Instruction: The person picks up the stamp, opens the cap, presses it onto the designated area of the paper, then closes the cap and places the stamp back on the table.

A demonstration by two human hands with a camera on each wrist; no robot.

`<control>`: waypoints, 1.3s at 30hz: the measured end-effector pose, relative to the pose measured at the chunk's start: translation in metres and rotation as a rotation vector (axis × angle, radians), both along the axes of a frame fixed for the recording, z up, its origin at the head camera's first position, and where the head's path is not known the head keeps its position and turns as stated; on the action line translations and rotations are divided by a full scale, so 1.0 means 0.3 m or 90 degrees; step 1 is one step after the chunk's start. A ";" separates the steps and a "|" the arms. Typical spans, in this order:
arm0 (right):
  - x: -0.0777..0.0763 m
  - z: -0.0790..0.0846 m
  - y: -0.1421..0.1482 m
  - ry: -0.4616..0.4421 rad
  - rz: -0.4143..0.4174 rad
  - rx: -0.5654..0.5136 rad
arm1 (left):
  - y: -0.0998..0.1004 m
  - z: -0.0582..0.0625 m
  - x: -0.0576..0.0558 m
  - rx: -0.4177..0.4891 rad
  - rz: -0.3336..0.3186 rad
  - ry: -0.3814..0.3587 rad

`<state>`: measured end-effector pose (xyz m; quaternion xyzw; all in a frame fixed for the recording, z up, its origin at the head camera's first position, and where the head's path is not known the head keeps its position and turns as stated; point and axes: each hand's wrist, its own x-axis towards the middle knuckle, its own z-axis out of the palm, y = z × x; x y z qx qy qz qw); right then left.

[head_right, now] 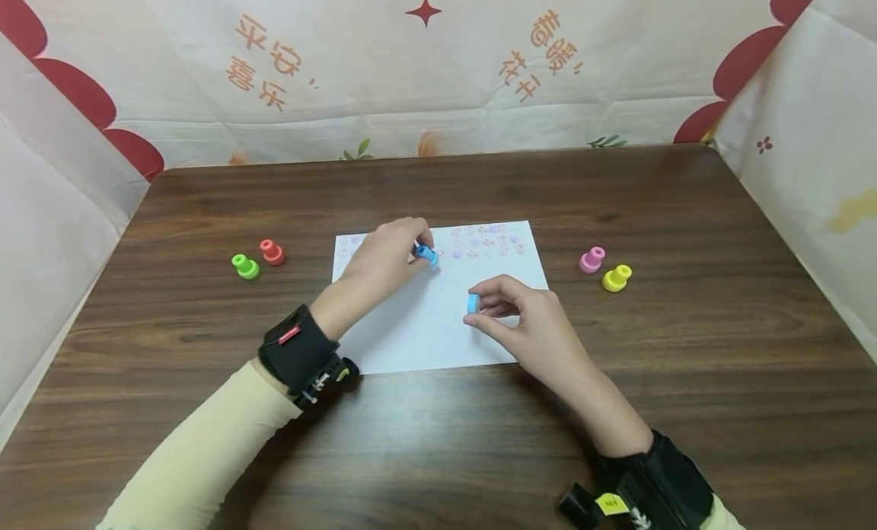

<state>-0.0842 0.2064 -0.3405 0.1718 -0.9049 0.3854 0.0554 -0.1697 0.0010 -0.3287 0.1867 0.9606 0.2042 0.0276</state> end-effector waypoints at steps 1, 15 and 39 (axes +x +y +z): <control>0.000 0.001 -0.001 -0.002 0.000 -0.001 | -0.012 0.005 0.008 0.024 0.006 0.002; -0.003 0.009 -0.037 -0.005 0.016 -0.017 | -0.164 0.016 0.120 0.290 0.032 -0.056; 0.002 -0.008 -0.153 -0.071 0.093 -0.069 | -0.210 -0.033 0.257 0.434 0.000 -0.166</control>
